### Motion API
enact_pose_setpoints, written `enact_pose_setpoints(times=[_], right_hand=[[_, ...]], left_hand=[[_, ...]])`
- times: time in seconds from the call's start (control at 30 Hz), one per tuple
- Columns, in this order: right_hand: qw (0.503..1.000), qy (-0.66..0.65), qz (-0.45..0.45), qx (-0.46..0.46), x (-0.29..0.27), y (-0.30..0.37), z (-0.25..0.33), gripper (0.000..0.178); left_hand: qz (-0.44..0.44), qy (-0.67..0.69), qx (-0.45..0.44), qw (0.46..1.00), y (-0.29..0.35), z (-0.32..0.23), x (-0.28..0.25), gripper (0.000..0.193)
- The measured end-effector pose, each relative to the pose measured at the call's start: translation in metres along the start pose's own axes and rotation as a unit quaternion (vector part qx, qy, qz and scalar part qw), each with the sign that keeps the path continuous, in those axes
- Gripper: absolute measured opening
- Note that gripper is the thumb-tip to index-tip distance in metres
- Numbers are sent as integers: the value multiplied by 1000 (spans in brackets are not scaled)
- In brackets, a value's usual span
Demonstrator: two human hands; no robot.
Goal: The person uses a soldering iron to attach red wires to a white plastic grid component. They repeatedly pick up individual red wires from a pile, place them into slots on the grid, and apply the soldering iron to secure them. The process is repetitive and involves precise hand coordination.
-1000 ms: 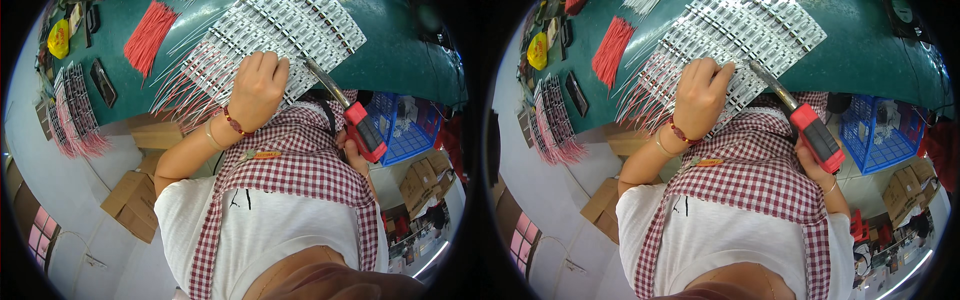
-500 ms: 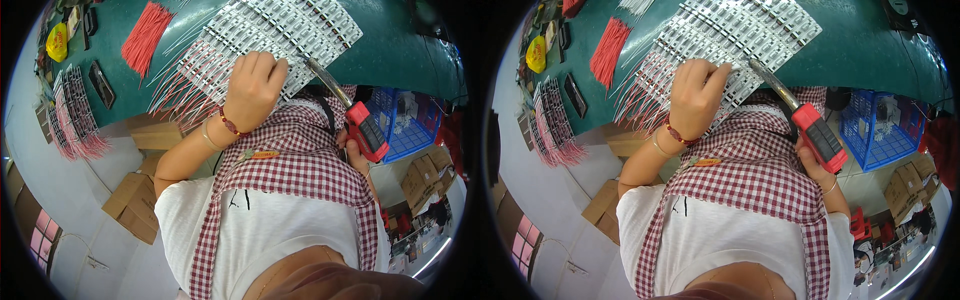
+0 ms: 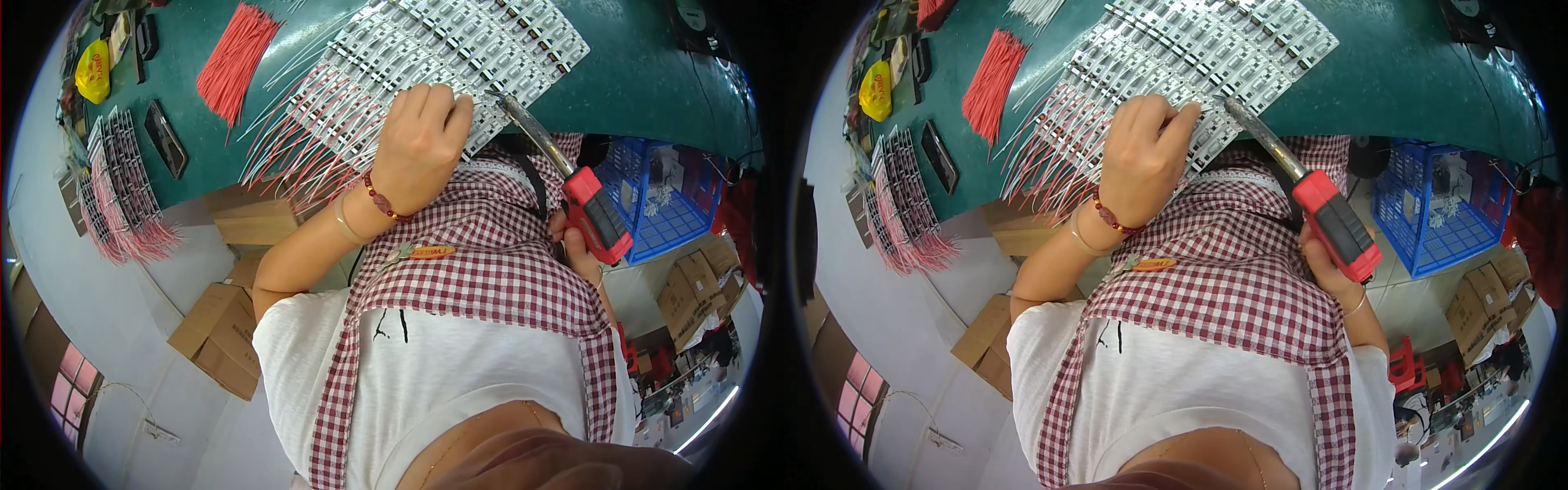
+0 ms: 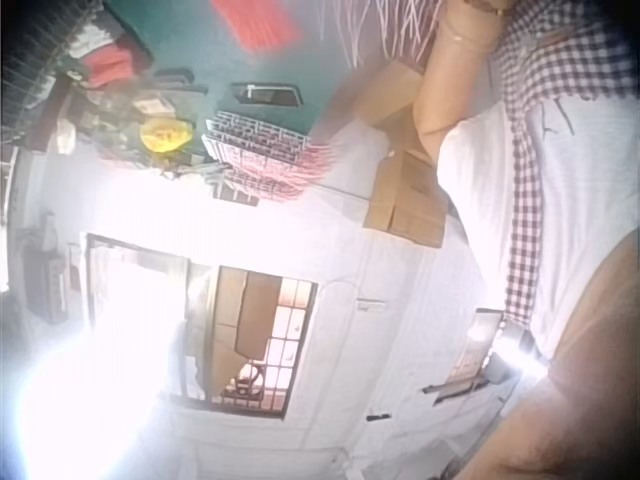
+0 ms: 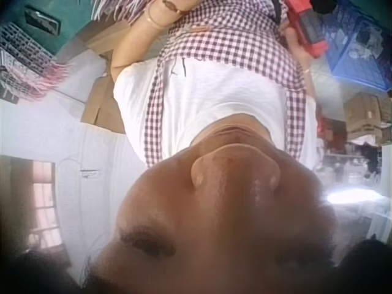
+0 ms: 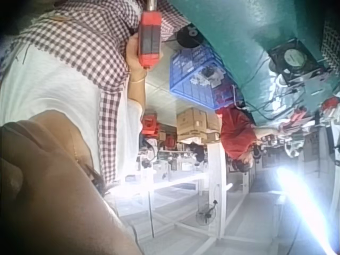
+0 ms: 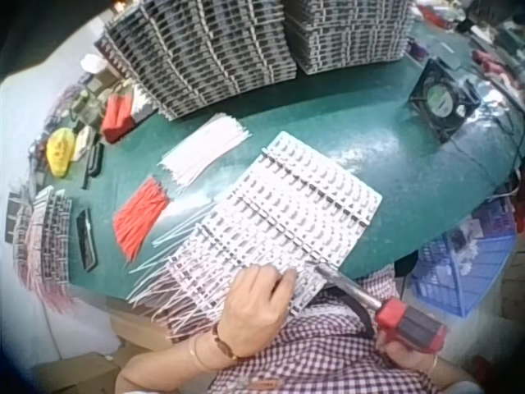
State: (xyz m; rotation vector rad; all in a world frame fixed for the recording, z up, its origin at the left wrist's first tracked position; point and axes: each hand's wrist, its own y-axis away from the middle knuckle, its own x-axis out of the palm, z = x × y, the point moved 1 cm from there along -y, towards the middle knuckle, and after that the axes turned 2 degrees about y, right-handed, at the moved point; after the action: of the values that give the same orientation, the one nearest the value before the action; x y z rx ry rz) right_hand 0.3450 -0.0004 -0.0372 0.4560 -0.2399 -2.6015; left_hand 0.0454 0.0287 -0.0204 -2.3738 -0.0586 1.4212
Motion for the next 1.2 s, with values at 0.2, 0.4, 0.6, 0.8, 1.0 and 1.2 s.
enact_pose_setpoints(times=[0.2,0.4,0.6,0.8,1.0,1.2], right_hand=[[999,41,0,-15,1,-3,1,29],[999,42,0,-23,2,-8,14,29],[999,30,0,-23,-2,1,-1,29],[998,40,0,-39,0,-2,2,29],[1000,-2,11,-26,-1,-3,3,30],[995,76,-5,-58,-3,6,-8,30]], left_hand=[[-10,-3,-3,1000,0,0,0,21],[6,-2,3,1000,1,1,0,23],[3,-18,-12,1000,0,0,-1,20],[5,-41,-5,999,-2,0,-2,21],[-15,-19,11,1000,2,-7,0,25],[-21,-8,5,1000,2,-6,2,25]])
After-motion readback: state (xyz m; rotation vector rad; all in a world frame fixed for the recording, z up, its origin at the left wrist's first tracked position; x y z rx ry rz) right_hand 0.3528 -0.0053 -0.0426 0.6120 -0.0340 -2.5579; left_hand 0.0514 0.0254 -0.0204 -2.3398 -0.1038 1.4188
